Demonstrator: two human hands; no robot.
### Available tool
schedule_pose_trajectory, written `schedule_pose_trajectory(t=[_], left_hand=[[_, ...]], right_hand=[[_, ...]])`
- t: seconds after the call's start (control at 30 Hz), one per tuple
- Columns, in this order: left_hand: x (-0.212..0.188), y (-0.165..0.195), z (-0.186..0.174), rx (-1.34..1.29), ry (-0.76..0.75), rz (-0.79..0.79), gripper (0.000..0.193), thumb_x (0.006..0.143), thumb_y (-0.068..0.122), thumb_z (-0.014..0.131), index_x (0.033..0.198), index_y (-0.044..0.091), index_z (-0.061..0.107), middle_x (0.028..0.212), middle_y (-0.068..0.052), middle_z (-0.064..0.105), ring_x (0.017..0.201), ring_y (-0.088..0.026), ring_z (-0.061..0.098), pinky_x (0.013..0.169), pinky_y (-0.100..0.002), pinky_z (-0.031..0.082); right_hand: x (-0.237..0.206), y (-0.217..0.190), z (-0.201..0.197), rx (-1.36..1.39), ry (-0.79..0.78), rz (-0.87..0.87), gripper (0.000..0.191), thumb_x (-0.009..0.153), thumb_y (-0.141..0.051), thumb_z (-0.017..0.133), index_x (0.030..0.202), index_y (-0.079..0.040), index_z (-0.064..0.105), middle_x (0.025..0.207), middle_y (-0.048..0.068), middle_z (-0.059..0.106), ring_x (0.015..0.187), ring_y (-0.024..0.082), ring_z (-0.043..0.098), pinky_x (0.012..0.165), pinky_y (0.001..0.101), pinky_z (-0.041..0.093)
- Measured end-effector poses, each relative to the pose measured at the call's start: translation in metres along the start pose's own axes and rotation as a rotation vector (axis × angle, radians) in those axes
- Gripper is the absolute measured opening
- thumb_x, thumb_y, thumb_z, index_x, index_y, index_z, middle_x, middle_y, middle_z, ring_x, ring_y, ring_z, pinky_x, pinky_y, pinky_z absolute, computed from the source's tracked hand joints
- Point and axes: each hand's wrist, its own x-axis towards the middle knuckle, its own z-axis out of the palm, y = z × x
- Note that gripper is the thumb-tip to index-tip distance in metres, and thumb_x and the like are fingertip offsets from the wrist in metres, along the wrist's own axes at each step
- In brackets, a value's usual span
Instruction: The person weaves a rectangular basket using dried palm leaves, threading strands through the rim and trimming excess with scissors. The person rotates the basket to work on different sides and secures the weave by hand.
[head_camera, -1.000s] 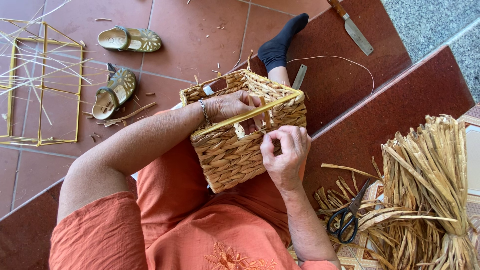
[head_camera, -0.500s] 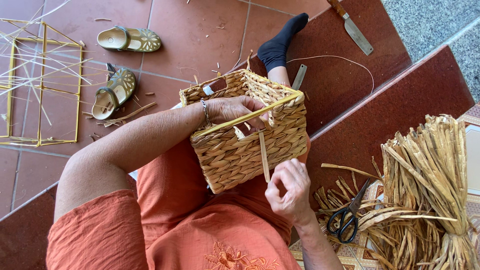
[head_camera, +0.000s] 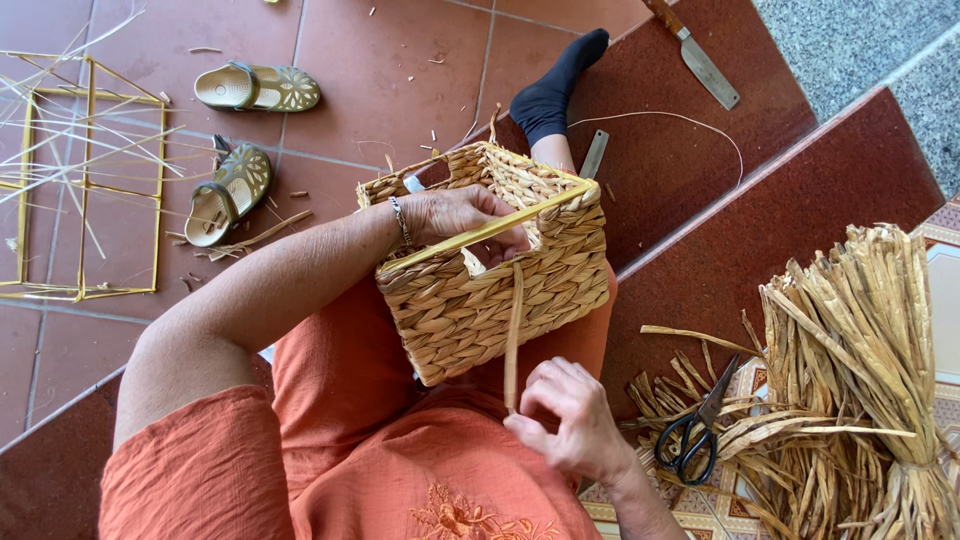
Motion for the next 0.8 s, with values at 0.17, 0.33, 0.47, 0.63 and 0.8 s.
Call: schedule_pose_trajectory(t=[0.17, 0.33, 0.47, 0.63, 0.8], left_hand=[[-0.018, 0.027, 0.018, 0.113, 0.153, -0.133, 0.076, 0.098, 0.065, 0.042, 0.108, -0.001, 0.08, 0.095, -0.013, 0.08, 0.086, -0.019, 0.077, 0.079, -0.034, 0.065], [-0.042, 0.055, 0.059, 0.996, 0.426, 0.178, 0.053, 0.092, 0.043, 0.069, 0.127, 0.004, 0.066, 0.104, -0.013, 0.072, 0.092, -0.024, 0.071, 0.081, -0.038, 0.058], [-0.057, 0.039, 0.109, 1.548, 0.752, 0.692, 0.042, 0.086, 0.022, 0.071, 0.122, 0.001, 0.065, 0.114, -0.014, 0.062, 0.112, -0.033, 0.055, 0.099, -0.047, 0.046], [-0.055, 0.021, 0.128, 1.954, 0.638, 0.535, 0.04, 0.081, 0.023, 0.065, 0.113, 0.0, 0.065, 0.116, -0.012, 0.057, 0.118, -0.027, 0.048, 0.108, -0.05, 0.035], [-0.052, 0.012, 0.131, 1.963, 0.69, 0.464, 0.036, 0.08, 0.022, 0.063, 0.108, 0.0, 0.067, 0.113, -0.011, 0.057, 0.115, -0.026, 0.046, 0.106, -0.05, 0.033]], right_hand=[[0.027, 0.029, 0.001, 0.627, 0.177, 0.308, 0.053, 0.104, -0.053, 0.043, 0.102, -0.007, 0.069, 0.088, 0.006, 0.074, 0.062, 0.008, 0.066, 0.05, 0.0242, 0.058], [0.059, 0.024, 0.006, 0.421, 0.228, 0.515, 0.036, 0.094, -0.035, 0.065, 0.099, 0.0, 0.073, 0.066, 0.004, 0.073, 0.045, 0.009, 0.063, 0.037, 0.0226, 0.047], [0.07, 0.019, 0.008, 0.515, 0.238, 0.444, 0.02, 0.095, -0.021, 0.074, 0.094, -0.001, 0.074, 0.062, 0.001, 0.068, 0.052, 0.005, 0.061, 0.044, 0.0198, 0.045], [0.066, 0.033, 0.009, 0.509, 0.266, 0.406, 0.013, 0.096, -0.012, 0.068, 0.087, -0.003, 0.071, 0.065, -0.004, 0.067, 0.053, 0.0, 0.056, 0.044, 0.0186, 0.043], [0.056, 0.049, -0.009, 0.541, 0.218, 0.457, 0.013, 0.095, -0.008, 0.071, 0.082, -0.004, 0.069, 0.063, -0.006, 0.055, 0.055, -0.001, 0.044, 0.046, 0.0178, 0.033]])
